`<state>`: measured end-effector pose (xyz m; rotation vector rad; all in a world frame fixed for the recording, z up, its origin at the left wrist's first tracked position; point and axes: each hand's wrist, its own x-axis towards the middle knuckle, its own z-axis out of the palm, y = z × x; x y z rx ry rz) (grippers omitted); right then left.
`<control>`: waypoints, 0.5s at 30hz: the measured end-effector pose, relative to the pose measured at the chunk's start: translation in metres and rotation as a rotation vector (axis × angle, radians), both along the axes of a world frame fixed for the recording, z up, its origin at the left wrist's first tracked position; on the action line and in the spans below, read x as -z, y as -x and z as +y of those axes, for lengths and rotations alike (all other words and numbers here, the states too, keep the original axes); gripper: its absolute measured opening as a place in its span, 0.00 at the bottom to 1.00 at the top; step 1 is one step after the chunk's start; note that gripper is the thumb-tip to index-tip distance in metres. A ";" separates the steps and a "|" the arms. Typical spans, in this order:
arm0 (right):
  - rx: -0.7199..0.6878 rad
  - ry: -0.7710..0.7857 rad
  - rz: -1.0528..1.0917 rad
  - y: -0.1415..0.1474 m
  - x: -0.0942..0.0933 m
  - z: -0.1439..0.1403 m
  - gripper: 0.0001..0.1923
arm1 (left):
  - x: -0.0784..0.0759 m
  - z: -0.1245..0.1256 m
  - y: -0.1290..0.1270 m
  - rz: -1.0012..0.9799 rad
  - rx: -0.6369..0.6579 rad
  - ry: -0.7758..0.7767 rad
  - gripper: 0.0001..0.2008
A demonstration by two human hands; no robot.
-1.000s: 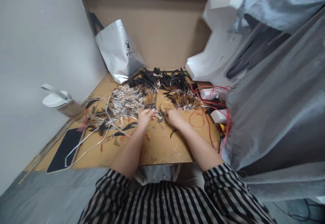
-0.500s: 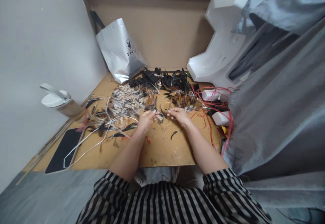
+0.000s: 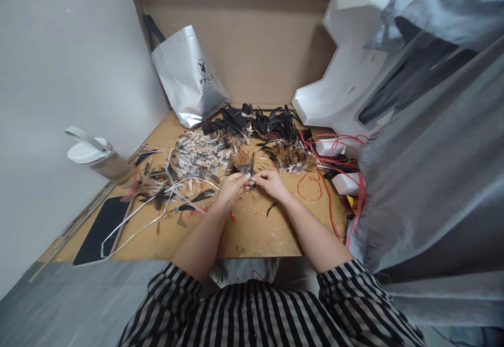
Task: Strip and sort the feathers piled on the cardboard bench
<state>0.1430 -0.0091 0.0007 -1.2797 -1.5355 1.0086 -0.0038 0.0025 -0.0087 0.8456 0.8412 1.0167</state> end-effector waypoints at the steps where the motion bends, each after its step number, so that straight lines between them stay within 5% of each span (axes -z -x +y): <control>1: -0.009 -0.017 -0.021 0.000 0.000 0.000 0.15 | 0.000 0.000 0.000 0.005 0.001 0.000 0.12; 9: -0.008 -0.059 -0.127 -0.005 0.000 0.000 0.14 | 0.001 0.000 -0.001 0.042 0.038 -0.007 0.13; 15: -0.055 -0.023 -0.018 -0.008 -0.008 -0.002 0.11 | 0.002 0.000 0.001 0.018 0.068 -0.002 0.12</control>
